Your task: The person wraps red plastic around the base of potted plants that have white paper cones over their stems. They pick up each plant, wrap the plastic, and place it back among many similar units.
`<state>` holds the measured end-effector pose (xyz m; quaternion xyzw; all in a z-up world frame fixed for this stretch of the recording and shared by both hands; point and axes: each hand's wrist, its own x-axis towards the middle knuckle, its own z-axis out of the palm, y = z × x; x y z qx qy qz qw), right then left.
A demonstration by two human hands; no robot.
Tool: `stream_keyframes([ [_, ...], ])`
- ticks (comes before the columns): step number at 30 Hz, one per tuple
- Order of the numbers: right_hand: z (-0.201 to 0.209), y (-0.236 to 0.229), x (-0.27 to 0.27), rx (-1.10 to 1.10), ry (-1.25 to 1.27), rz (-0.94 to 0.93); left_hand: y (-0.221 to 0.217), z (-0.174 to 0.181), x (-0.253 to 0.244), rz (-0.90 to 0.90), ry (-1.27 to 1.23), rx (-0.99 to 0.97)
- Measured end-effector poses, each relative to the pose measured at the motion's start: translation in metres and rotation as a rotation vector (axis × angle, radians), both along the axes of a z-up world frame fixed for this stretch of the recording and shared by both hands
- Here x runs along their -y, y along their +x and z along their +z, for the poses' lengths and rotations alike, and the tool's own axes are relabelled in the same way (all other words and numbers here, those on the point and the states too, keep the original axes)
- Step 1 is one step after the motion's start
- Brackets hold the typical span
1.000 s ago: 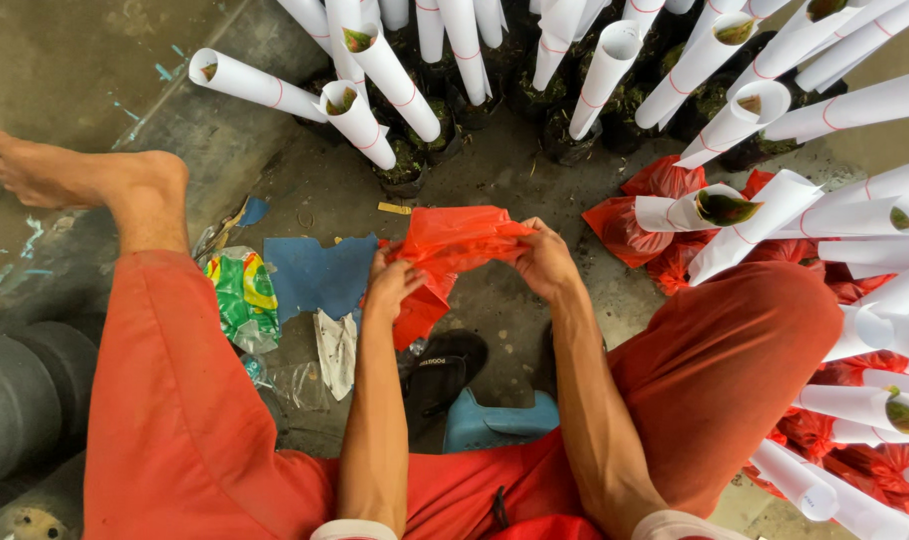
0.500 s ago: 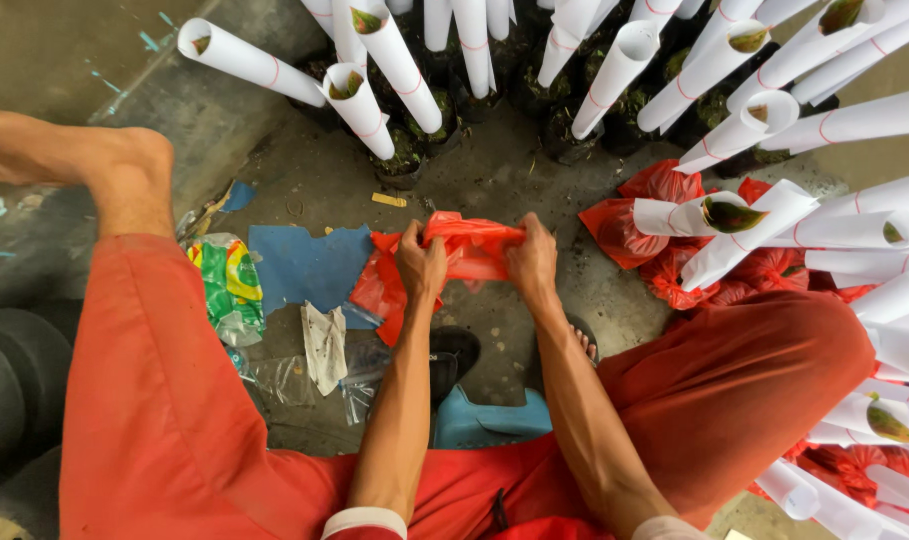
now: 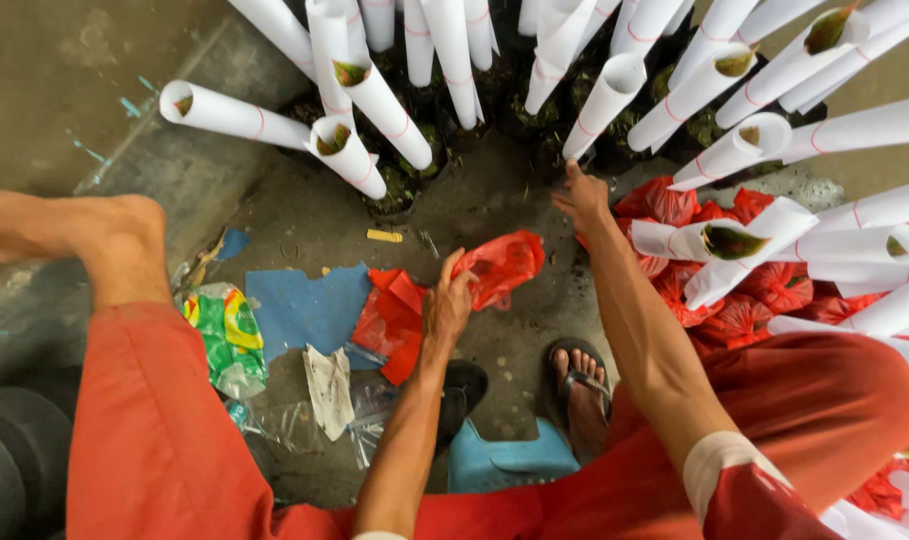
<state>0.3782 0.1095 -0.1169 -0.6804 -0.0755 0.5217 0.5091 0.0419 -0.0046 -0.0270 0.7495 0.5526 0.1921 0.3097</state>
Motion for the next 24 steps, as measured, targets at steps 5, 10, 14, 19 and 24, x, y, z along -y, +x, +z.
stream_keyframes([
  [5,-0.009,0.008,-0.013,0.018,0.184,-0.001,0.002,0.003,-0.002,0.065,-0.039,0.139],
  [10,0.049,0.011,0.04,-0.095,0.214,0.184,0.011,-0.012,-0.011,0.051,-0.129,0.204],
  [14,0.118,-0.001,0.074,-0.277,0.243,0.416,0.021,-0.025,-0.015,0.106,-0.082,0.296],
  [19,0.167,-0.032,0.09,-0.283,0.001,0.599,0.025,-0.029,-0.011,0.052,-0.109,0.305],
  [24,0.156,-0.057,0.1,-0.289,-0.116,0.571,0.019,-0.022,-0.009,0.019,-0.047,0.304],
])
